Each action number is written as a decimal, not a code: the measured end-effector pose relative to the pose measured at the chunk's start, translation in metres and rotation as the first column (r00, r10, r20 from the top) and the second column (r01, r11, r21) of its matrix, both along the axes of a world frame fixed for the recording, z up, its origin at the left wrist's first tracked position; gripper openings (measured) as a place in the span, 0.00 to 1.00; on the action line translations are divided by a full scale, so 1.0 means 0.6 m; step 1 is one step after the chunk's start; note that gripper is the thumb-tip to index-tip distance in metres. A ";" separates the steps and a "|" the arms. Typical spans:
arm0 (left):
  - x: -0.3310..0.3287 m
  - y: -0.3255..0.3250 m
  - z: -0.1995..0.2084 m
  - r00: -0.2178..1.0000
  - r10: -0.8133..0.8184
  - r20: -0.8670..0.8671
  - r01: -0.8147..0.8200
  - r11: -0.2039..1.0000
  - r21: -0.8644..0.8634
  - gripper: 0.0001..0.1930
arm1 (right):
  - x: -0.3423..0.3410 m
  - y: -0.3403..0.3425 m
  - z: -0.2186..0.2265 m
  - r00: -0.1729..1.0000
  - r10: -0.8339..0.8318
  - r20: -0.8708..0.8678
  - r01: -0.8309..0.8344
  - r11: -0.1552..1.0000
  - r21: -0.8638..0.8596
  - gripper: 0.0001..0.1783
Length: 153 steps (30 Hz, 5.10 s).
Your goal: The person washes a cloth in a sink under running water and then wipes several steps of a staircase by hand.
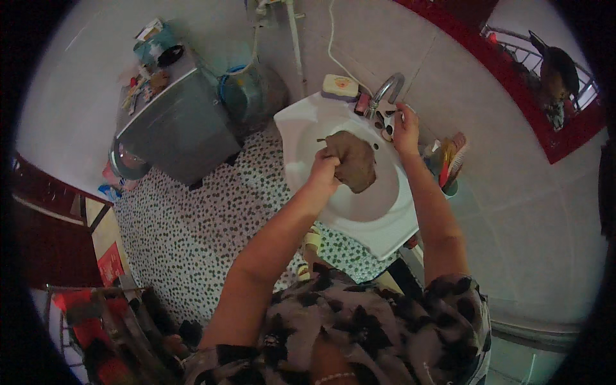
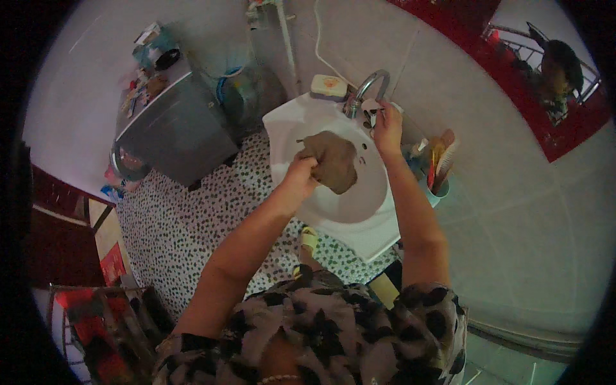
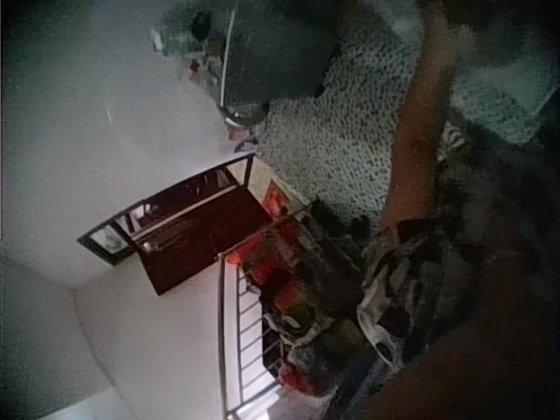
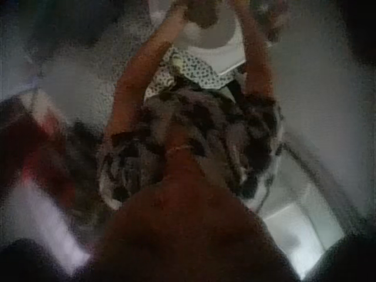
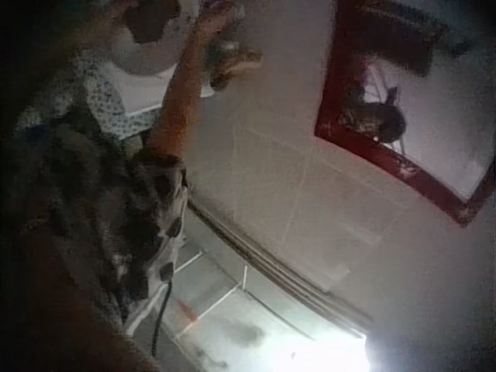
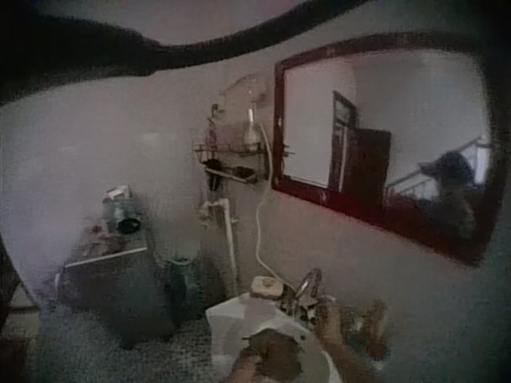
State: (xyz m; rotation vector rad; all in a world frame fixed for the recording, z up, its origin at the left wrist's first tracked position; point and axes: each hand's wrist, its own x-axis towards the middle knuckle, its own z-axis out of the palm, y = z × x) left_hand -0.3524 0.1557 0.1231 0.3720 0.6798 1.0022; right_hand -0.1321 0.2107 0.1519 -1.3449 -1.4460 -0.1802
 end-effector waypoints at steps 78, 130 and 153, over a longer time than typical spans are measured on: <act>0.115 0.245 -0.140 0.700 -0.714 -0.033 0.645 0.652 -0.399 0.27 | -0.114 -0.133 -0.216 -0.332 -0.057 -0.942 -0.041 0.998 -0.046 0.30; 0.113 0.247 -0.100 0.579 -0.814 -0.050 0.738 0.549 -0.393 0.31 | -0.116 -0.063 -0.234 -0.527 0.106 -0.844 0.085 0.994 0.071 0.18; 0.175 0.197 0.096 0.709 -0.559 -0.430 0.696 0.654 0.298 0.10 | -0.079 -0.044 0.038 -0.104 -0.014 -0.995 0.112 0.993 -0.025 0.19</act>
